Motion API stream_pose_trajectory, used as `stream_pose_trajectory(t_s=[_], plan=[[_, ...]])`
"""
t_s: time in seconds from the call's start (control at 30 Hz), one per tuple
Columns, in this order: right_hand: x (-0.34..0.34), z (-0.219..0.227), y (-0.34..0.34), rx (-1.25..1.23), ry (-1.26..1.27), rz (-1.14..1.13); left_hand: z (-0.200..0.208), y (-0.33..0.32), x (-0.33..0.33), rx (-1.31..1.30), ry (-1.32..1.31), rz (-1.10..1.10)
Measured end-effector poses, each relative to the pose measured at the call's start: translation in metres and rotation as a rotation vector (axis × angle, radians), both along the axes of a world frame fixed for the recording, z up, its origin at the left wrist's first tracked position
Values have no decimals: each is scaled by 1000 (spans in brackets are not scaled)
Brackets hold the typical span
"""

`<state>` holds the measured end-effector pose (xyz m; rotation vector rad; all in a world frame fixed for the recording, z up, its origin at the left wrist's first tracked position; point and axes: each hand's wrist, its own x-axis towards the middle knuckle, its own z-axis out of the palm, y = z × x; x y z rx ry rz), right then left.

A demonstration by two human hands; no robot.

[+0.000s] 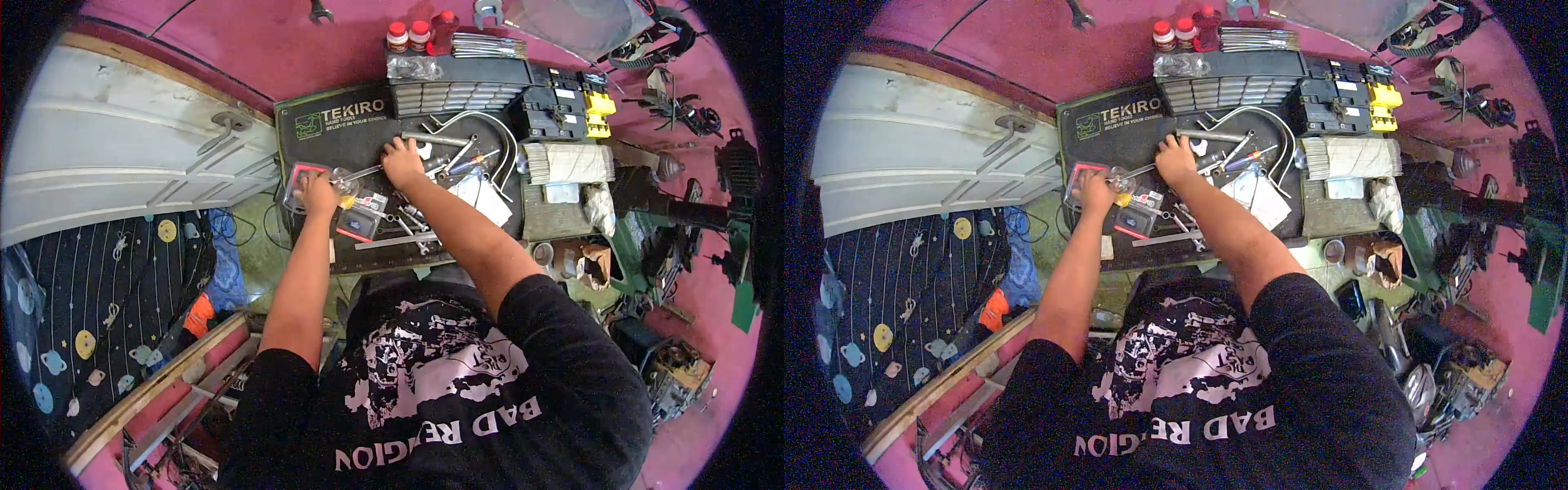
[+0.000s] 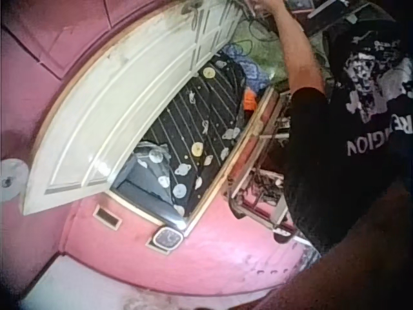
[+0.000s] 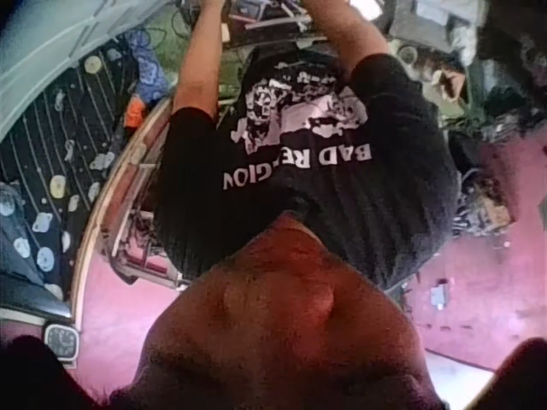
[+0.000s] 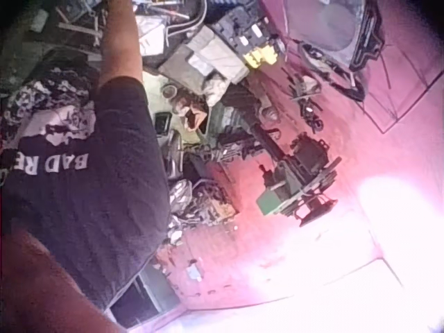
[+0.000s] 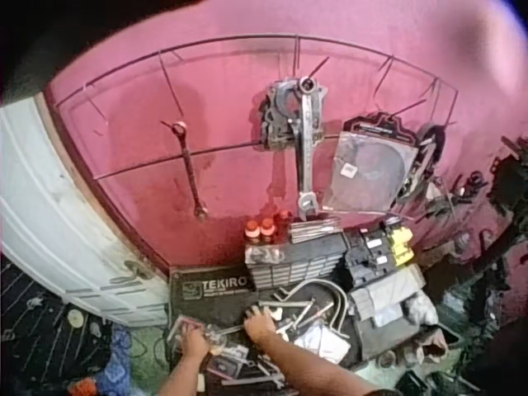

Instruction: The person organizes a cluttered workbench by picking up various tools and hanging them on a wall-mounted rack. They handle wrenches, sockets, and other metal hardware, moving them from a pile on the table to a vertical storage system.

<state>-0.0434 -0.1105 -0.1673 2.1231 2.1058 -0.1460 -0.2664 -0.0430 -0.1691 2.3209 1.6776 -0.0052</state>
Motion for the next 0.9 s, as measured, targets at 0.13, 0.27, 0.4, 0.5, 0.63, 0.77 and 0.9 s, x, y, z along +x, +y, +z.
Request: stream_pose_trajectory(t_s=[0.13, 0.27, 0.4, 0.5, 0.63, 0.77, 0.9], plan=[[-1, 9, -10, 173, 12, 55, 7, -7, -21, 113, -171, -141], [-3, 50, -37, 278, 244, -143, 48, -25, -41, 2, -640, -28], [-24, 71, -77, 390, 811, -251, 94, -40, -26, -281, -1312, 222], [-42, 121, -70, 561, 1078, -316, 151, -24, 9, -280, -1413, 155], [-44, 198, -34, 715, 1311, -414, 289, -5, 76, -305, -1558, -116], [-43, 286, 0, 910, 1208, -439, 351, 55, 106, -90, -1536, -325], [-46, 332, 21, 1047, 916, -386, 406, 68, 112, -214, -1571, -228]])
